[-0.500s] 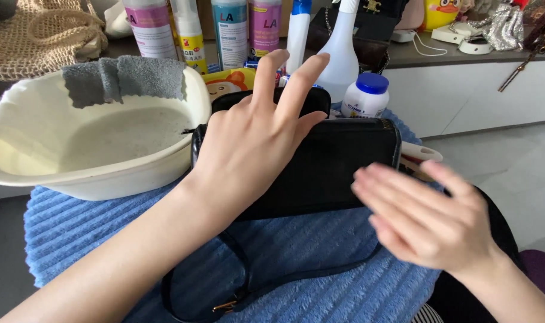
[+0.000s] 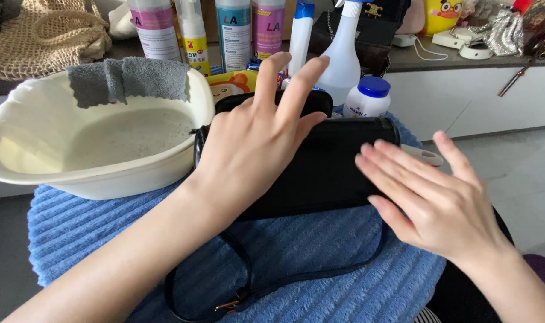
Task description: Applying cleaning and conditioning cream to a black leather handbag
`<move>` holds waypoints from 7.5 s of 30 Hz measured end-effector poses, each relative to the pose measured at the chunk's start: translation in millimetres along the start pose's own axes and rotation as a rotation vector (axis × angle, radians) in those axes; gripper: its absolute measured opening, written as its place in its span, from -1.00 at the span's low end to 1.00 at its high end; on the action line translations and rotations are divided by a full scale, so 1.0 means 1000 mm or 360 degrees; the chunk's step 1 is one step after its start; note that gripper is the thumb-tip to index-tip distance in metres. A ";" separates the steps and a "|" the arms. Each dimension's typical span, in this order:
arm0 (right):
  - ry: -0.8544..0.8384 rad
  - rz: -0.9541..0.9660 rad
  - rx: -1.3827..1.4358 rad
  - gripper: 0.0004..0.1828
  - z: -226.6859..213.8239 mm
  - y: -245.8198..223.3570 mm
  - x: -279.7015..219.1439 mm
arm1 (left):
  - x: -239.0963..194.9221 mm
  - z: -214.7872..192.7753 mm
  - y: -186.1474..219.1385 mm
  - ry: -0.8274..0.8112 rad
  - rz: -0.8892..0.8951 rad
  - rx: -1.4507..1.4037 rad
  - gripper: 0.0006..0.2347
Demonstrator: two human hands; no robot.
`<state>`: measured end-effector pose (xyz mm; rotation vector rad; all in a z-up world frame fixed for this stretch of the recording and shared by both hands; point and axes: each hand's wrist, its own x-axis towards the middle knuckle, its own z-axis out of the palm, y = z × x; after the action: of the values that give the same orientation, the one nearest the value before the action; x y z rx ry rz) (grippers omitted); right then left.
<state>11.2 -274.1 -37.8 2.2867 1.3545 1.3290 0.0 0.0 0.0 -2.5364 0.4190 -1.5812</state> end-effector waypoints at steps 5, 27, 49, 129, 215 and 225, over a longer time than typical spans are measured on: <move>-0.0086 -0.0094 0.0052 -0.28 0.007 -0.023 0.012 | 0.000 -0.003 0.001 -0.0051 -0.0017 -0.0135 -0.54; 0.0471 0.1644 0.3423 -0.40 -0.046 -0.015 0.082 | -0.008 -0.026 0.000 -0.0166 0.0069 -0.1239 -0.57; 0.0245 -0.0053 0.0031 -0.63 -0.011 -0.024 -0.001 | -0.004 -0.018 -0.003 -0.0279 -0.0045 -0.0961 -0.57; -0.0112 -0.0730 0.0280 -0.49 0.010 0.018 -0.009 | -0.007 -0.017 -0.001 -0.0262 -0.0048 -0.0778 -0.46; -0.0012 -0.0097 0.0625 -0.33 0.017 -0.081 0.139 | -0.017 -0.013 -0.047 0.0175 -0.1081 -0.3528 -0.62; -0.0892 0.0350 0.0686 -0.10 -0.011 -0.029 0.080 | -0.022 -0.007 -0.042 0.0114 -0.0815 -0.3603 -0.68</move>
<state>0.3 -198.7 2.2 2.8491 1.2984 0.3747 -8.2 46.9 -5.7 -3.7464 3.3025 -1.1214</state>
